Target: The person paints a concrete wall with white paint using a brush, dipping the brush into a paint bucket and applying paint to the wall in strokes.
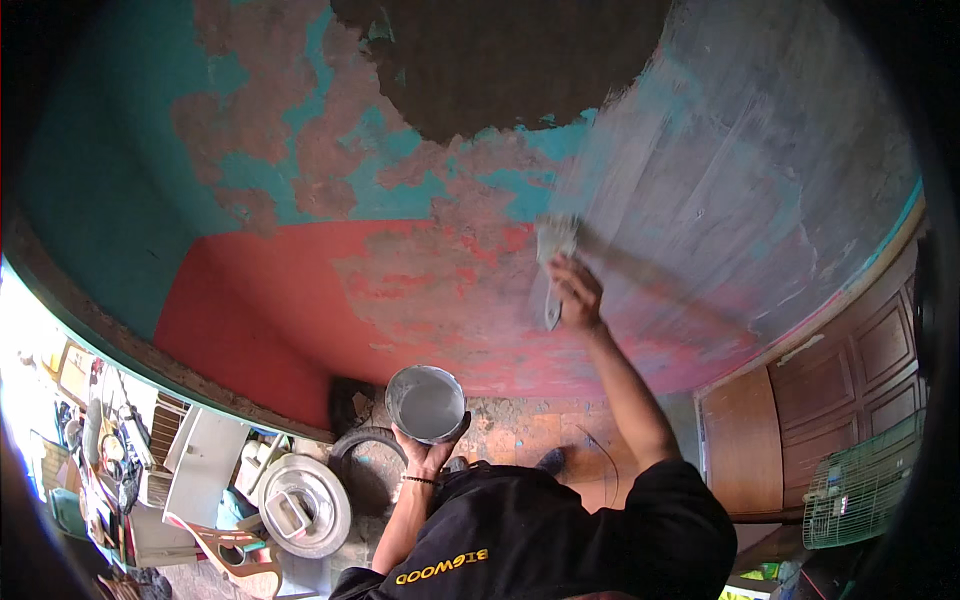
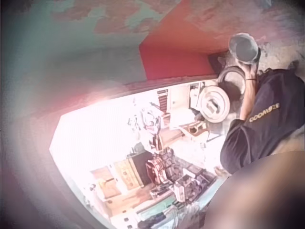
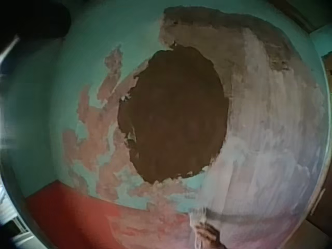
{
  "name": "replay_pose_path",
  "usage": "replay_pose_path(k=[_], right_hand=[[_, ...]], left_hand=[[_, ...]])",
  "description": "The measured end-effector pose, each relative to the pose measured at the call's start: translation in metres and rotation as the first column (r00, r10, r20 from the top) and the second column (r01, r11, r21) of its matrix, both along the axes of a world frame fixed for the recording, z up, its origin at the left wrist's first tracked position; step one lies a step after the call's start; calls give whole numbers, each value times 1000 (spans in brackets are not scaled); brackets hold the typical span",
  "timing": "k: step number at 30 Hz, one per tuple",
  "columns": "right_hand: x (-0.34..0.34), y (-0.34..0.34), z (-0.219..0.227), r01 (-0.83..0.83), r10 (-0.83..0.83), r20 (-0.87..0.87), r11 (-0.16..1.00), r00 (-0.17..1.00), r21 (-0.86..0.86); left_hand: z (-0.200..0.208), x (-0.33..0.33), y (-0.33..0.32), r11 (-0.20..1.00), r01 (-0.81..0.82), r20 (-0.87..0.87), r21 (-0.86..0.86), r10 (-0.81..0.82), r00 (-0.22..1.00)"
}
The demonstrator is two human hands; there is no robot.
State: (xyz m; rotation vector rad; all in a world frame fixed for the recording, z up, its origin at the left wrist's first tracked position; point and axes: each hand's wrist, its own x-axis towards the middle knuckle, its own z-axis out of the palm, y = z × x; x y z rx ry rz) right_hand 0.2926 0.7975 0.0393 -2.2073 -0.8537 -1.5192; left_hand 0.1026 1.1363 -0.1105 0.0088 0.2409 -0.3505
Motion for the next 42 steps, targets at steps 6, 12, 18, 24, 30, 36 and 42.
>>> replay_pose_path(k=[6,12,18,24,30,36,42], right_hand=[[-41,21,-154,8,-40,-458,997,888,-71],[-38,7,-154,64,-84,-678,996,730,-55],[-5,-8,30,4,33,-350,995,936,103],[-15,-3,191,44,-40,119,998,992,-34],[-22,9,223,146,-131,273,988,953,-38],[-14,12,124,191,-185,55,973,981,-128],[-37,8,135,-42,21,-289,997,957,-70]], left_hand=[[7,5,16,997,60,11,40,-61,998],[5,10,30,993,104,4,63,-105,995],[6,16,40,992,116,-10,37,-116,993],[3,21,39,992,124,-4,-8,-124,992],[7,26,34,995,92,-32,-37,-94,995],[15,36,22,994,72,15,-79,-71,997],[16,40,5,995,21,-35,-102,-25,999]])
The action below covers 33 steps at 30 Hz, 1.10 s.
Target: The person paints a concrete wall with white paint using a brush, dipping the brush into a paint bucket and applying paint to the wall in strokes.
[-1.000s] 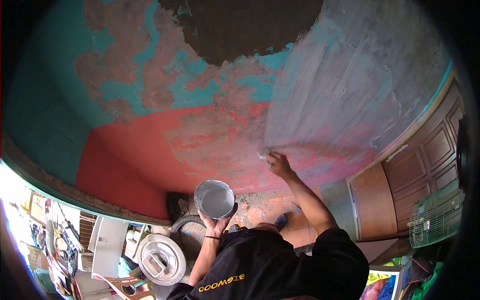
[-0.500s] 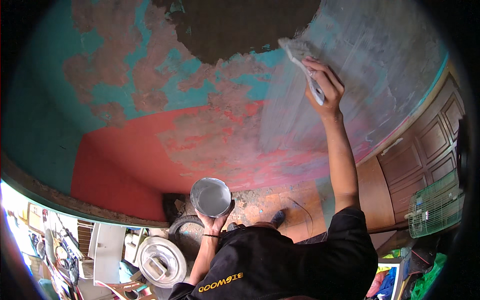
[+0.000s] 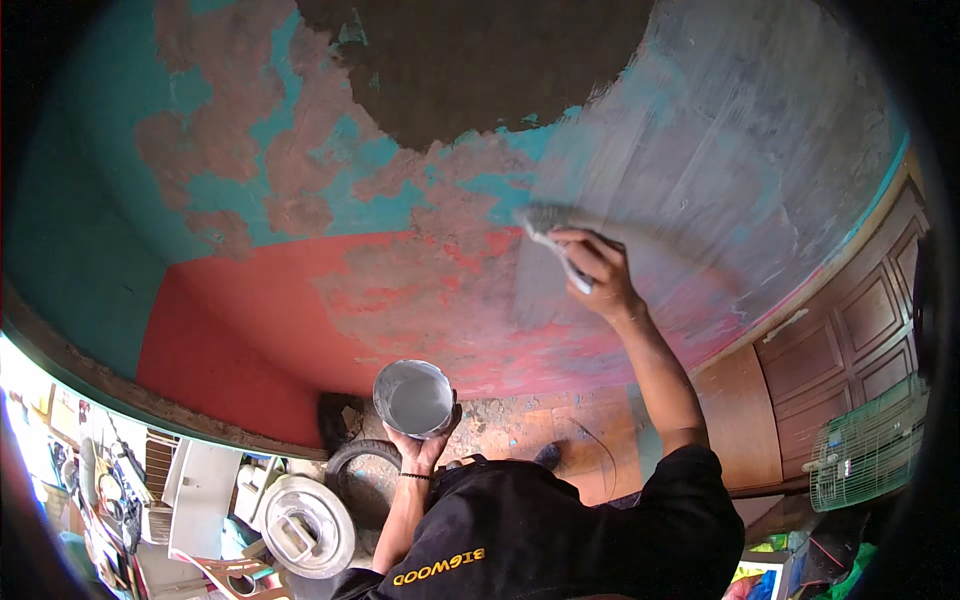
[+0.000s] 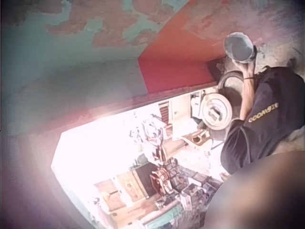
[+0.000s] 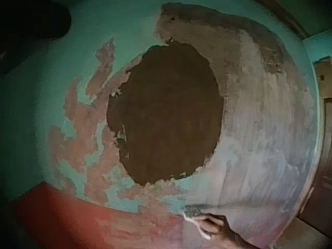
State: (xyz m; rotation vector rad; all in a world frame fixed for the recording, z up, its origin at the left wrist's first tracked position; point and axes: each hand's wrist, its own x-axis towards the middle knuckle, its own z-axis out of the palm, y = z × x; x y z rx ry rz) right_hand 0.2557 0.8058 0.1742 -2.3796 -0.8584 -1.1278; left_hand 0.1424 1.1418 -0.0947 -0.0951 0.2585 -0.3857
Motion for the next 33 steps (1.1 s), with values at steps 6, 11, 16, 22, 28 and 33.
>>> replay_pose_path(k=[6,11,16,22,28,33], right_hand=[[14,-21,79,73,-64,491,997,869,0],[22,-6,56,102,-43,350,983,936,-152],[8,-6,71,74,-32,370,992,928,-100],[16,-5,84,186,-99,414,967,905,-176],[5,-13,103,172,-102,423,977,900,-130],[8,-6,103,156,-74,388,970,919,-186]], left_hand=[[10,0,-23,999,-30,-12,40,31,999],[12,-1,-36,998,-39,21,54,38,999],[4,-1,-36,997,-67,4,45,67,998],[6,2,-37,999,-40,-21,3,40,999],[12,1,-38,998,-49,-42,30,50,998],[4,-1,-36,999,-19,-10,36,20,1000]])
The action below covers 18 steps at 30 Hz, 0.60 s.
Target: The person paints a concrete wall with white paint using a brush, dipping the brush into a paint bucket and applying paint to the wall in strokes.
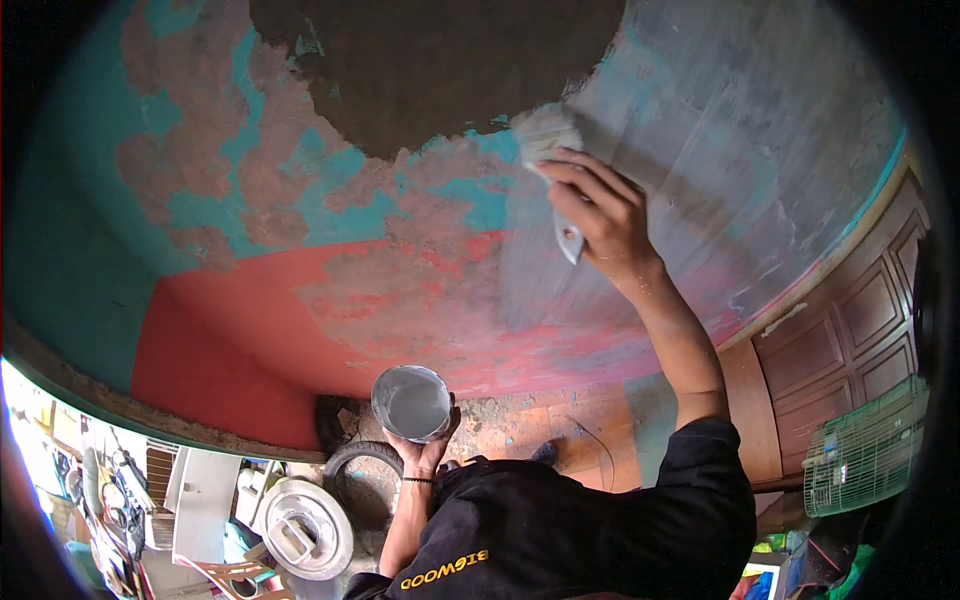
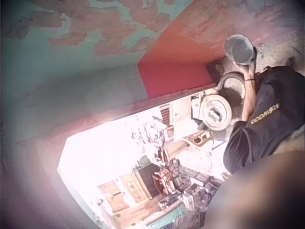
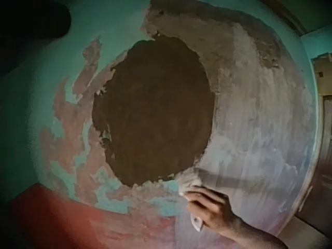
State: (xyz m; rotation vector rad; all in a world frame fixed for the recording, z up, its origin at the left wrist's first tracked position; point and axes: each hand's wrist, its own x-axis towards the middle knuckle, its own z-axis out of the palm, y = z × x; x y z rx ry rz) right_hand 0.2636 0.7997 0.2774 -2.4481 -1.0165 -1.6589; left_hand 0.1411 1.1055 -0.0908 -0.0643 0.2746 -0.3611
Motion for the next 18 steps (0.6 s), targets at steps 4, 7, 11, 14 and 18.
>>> replay_pose_path(k=[4,7,11,14,18], right_hand=[[-2,-1,-3,-21,21,-16,1000,1000,-11],[-3,-4,1,-23,17,68,996,998,83],[8,-6,-35,11,-11,3,994,1000,109],[9,0,-89,3,2,-98,999,995,51],[-3,9,-102,-53,86,-396,994,914,95]], left_hand=[[7,-2,-1,1000,-10,-35,-24,9,999],[1,-4,4,999,-36,-21,25,37,999],[-8,-8,10,1000,-10,-19,8,10,1000],[0,-8,12,999,-18,-41,-51,16,999],[11,-8,11,983,-22,-96,-180,4,995]])
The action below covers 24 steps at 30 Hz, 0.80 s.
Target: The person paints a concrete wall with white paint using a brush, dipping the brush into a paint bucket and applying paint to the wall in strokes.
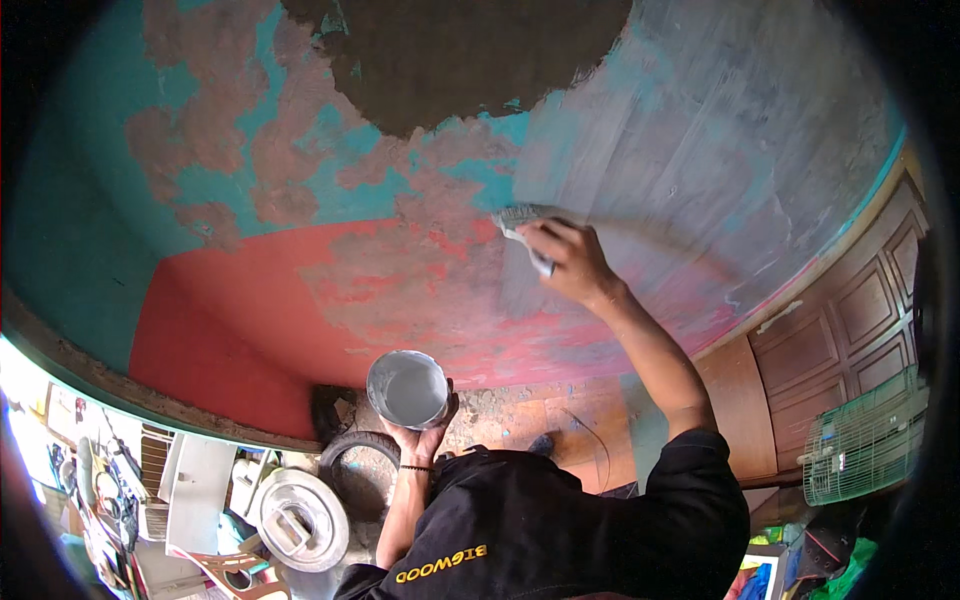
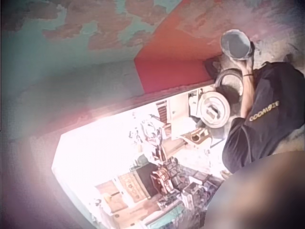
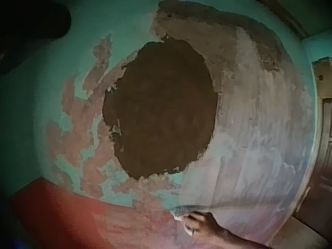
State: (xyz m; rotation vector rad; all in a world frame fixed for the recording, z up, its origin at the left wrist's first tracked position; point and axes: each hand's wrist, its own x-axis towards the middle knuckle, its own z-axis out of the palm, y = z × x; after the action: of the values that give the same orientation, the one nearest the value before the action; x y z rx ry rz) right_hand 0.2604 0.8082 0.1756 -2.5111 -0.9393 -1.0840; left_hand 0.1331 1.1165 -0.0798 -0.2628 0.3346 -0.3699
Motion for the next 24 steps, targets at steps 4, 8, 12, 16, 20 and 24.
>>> replay_pose_path(k=[4,8,12,16,20,24], right_hand=[[-2,-6,43,13,-30,163,995,986,100],[5,-5,71,32,-76,458,994,886,103],[21,2,18,32,-53,424,998,904,56],[26,6,-122,67,-82,337,996,938,53],[4,18,-249,77,-77,10,996,997,47],[-9,33,-316,255,-228,-528,967,818,-23]], left_hand=[[-3,-3,3,998,22,52,63,-25,998],[-10,-4,9,988,38,100,148,-53,994],[-7,-8,18,980,49,62,191,-62,996],[-8,-6,29,984,27,84,177,-42,996],[-10,-6,39,976,37,96,213,-59,994],[-14,-4,49,984,27,102,177,-45,994]])
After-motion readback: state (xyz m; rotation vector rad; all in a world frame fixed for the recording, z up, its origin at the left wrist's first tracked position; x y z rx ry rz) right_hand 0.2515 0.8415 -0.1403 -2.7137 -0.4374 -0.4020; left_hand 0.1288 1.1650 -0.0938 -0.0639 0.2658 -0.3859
